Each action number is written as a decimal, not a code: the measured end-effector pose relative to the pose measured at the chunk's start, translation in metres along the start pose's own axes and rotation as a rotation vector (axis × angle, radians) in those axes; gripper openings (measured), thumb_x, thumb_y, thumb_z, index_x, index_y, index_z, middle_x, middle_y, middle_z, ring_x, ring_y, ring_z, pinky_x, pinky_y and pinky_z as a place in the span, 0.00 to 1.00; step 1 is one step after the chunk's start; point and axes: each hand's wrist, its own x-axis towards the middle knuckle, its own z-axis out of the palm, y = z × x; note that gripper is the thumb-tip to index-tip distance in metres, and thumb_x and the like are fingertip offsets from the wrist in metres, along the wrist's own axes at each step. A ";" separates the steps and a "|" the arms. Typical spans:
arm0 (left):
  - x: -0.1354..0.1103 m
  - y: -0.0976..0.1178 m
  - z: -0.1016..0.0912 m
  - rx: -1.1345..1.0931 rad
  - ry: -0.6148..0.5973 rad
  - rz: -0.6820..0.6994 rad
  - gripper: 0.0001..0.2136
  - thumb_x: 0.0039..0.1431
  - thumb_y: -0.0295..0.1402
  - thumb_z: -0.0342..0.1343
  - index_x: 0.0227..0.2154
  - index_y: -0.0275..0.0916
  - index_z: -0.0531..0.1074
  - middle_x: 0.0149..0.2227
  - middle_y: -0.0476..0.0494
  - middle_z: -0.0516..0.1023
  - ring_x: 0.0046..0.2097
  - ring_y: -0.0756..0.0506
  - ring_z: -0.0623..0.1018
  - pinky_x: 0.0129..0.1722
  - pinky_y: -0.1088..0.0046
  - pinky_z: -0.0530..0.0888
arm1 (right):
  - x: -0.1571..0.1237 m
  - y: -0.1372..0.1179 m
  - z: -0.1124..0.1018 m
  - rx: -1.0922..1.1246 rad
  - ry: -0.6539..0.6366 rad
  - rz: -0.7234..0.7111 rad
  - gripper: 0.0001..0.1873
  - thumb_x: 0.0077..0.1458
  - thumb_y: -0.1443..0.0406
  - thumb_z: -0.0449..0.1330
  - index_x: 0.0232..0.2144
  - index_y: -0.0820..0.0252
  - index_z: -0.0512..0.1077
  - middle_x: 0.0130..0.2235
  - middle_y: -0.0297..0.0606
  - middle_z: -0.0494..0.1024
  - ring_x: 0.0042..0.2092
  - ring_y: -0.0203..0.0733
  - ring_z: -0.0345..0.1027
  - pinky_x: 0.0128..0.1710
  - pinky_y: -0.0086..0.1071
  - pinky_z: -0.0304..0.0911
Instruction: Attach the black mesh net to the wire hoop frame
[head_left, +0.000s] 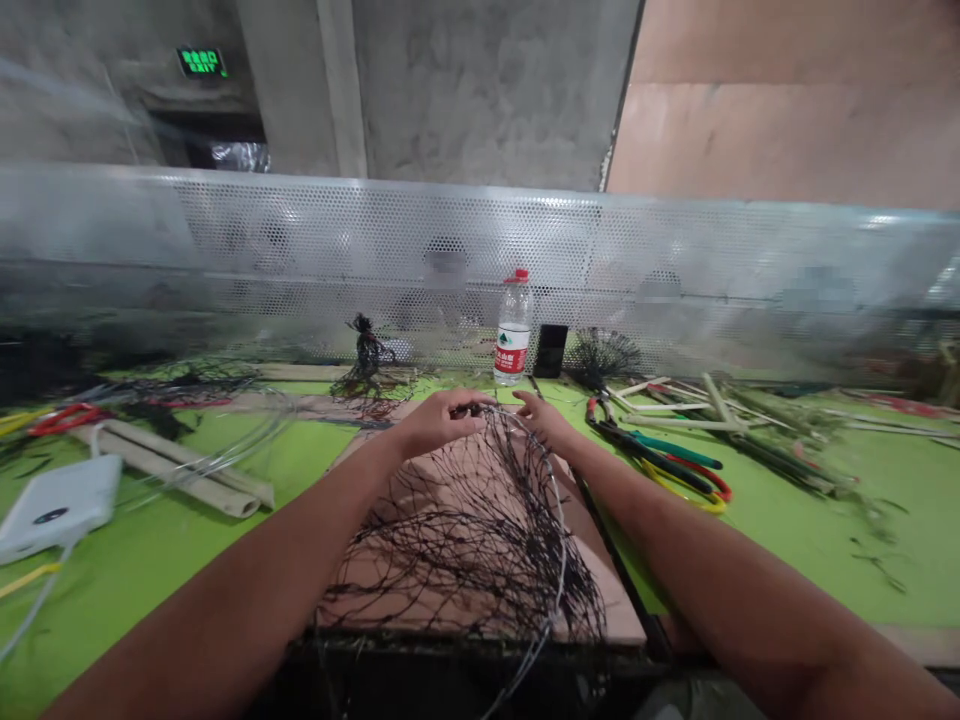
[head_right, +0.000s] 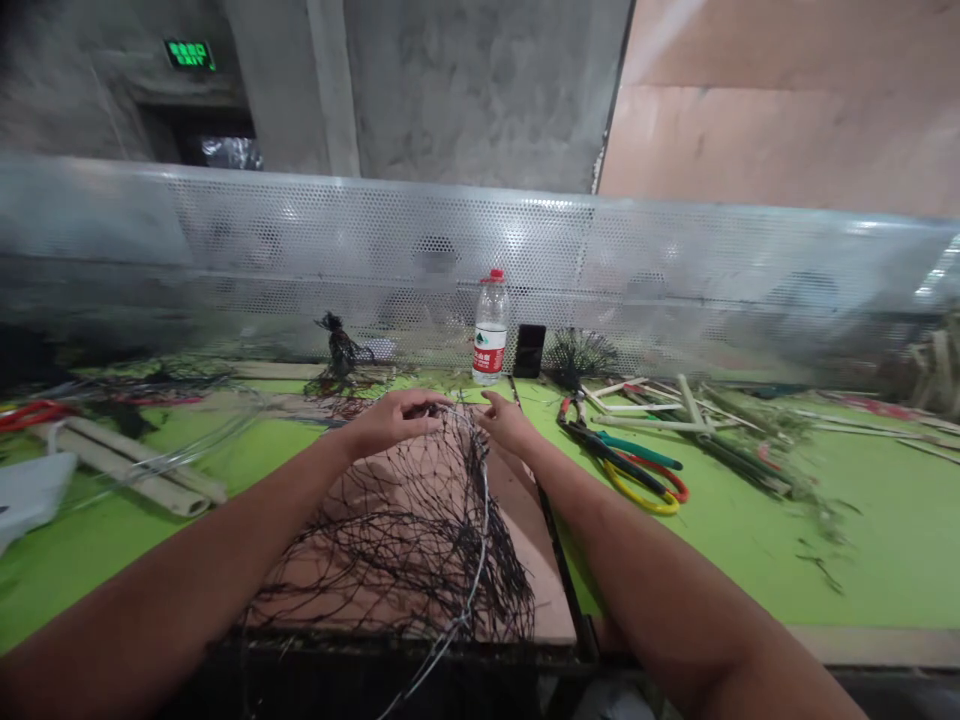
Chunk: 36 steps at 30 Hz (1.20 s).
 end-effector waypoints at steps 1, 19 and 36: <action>-0.001 -0.001 -0.005 -0.039 -0.008 -0.003 0.19 0.50 0.37 0.56 0.47 0.40 0.70 0.45 0.40 0.73 0.44 0.44 0.72 0.44 0.67 0.68 | 0.001 0.003 -0.002 -0.037 0.015 -0.008 0.23 0.51 0.65 0.54 0.51 0.63 0.65 0.35 0.39 0.76 0.32 0.36 0.68 0.33 0.27 0.61; 0.003 -0.028 -0.028 -0.395 0.373 -0.116 0.20 0.42 0.39 0.63 0.39 0.35 0.75 0.34 0.44 0.76 0.34 0.49 0.72 0.35 0.73 0.68 | 0.000 0.024 -0.017 -0.380 -0.080 -0.014 0.17 0.48 0.63 0.55 0.41 0.59 0.74 0.38 0.40 0.78 0.37 0.40 0.70 0.34 0.26 0.59; -0.003 -0.025 -0.008 0.278 -0.286 -0.099 0.19 0.51 0.35 0.54 0.48 0.44 0.70 0.51 0.43 0.71 0.51 0.43 0.70 0.52 0.67 0.63 | 0.001 0.017 -0.023 -0.451 -0.020 0.003 0.23 0.49 0.72 0.50 0.49 0.64 0.66 0.45 0.47 0.73 0.45 0.44 0.66 0.43 0.30 0.57</action>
